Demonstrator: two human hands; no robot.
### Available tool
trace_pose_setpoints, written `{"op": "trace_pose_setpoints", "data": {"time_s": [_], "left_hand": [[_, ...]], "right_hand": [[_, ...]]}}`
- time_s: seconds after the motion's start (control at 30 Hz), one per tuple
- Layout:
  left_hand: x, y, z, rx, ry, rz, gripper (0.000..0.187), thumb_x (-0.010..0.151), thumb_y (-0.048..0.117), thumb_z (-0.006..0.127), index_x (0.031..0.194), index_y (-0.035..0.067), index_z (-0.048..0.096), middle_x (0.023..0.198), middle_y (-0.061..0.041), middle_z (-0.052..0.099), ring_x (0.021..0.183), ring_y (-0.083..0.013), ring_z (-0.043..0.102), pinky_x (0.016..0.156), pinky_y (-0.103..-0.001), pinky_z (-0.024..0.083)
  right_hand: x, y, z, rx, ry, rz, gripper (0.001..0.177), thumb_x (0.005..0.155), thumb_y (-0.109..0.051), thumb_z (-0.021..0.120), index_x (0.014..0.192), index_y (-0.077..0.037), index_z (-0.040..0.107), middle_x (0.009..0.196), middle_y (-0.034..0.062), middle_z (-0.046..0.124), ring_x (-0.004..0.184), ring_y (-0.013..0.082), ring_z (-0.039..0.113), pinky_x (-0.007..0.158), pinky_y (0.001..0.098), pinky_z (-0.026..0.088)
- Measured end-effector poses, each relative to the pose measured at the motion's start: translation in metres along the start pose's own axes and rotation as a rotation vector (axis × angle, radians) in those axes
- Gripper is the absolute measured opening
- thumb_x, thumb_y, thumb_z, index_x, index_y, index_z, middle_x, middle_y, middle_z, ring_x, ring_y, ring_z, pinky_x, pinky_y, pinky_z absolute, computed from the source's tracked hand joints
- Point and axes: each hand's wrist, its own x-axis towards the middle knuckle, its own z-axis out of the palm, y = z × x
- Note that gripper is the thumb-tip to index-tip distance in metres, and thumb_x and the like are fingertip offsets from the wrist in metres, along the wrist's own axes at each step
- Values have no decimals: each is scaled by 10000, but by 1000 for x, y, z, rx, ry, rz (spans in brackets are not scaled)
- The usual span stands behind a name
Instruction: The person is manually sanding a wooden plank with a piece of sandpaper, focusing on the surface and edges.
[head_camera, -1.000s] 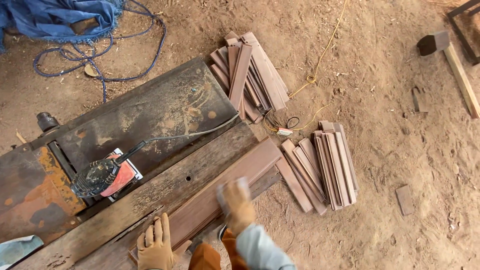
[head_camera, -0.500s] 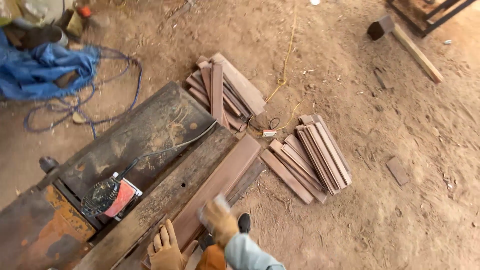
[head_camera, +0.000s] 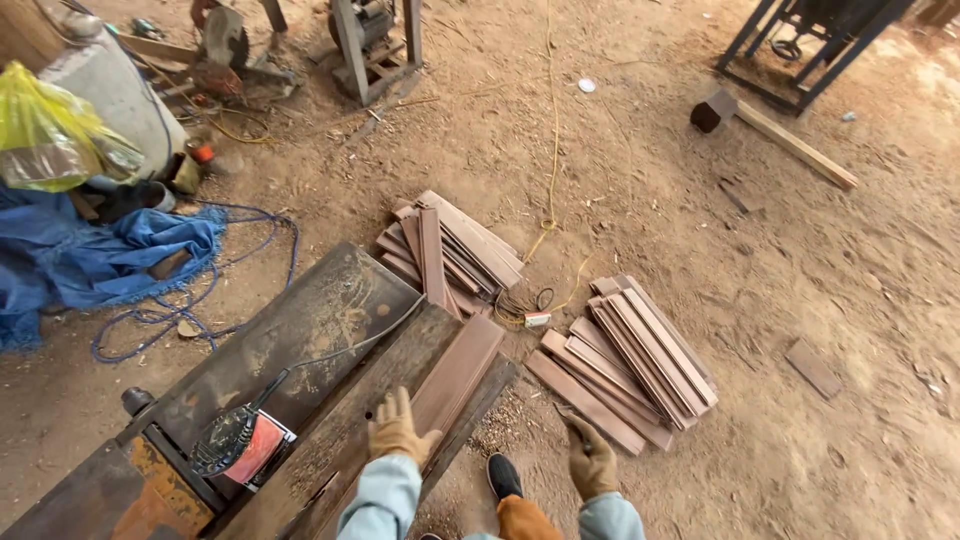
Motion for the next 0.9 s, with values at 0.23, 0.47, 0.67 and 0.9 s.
{"op": "trace_pose_setpoints", "data": {"time_s": [0.23, 0.47, 0.67, 0.9], "left_hand": [[10, 48, -21, 183, -108, -103, 1121, 769, 522, 881, 1618, 220, 214, 1592, -55, 424, 1482, -247, 418, 1177, -397, 427], [46, 55, 3, 44, -158, 128, 644, 784, 470, 904, 1270, 102, 695, 1248, -153, 684, 1149, -295, 667, 1009, -365, 532], [-11, 91, -72, -697, -102, -206, 453, 856, 425, 802, 1169, 117, 691, 1062, -90, 770, 907, -214, 725, 804, -390, 593], [-10, 41, -33, -1622, 289, -472, 440, 838, 368, 821, 1146, 78, 699, 1063, -69, 737, 877, -194, 685, 726, -391, 577]], "right_hand": [[50, 107, -85, 38, 209, 83, 263, 955, -96, 704, 1202, -40, 776, 1172, 157, 794, 1070, 225, 745, 881, 325, 600], [155, 177, -137, 24, 160, 158, 274, 967, -49, 690, 1221, 37, 743, 1122, 175, 785, 1061, 249, 736, 914, 317, 556], [205, 137, -126, 62, 71, 36, 289, 956, -42, 694, 1227, 48, 737, 1131, 172, 778, 1062, 241, 731, 920, 302, 559], [217, 20, -41, 48, -172, 46, 301, 946, -48, 679, 1231, 25, 741, 1136, 158, 779, 1038, 218, 745, 936, 270, 569]]}}
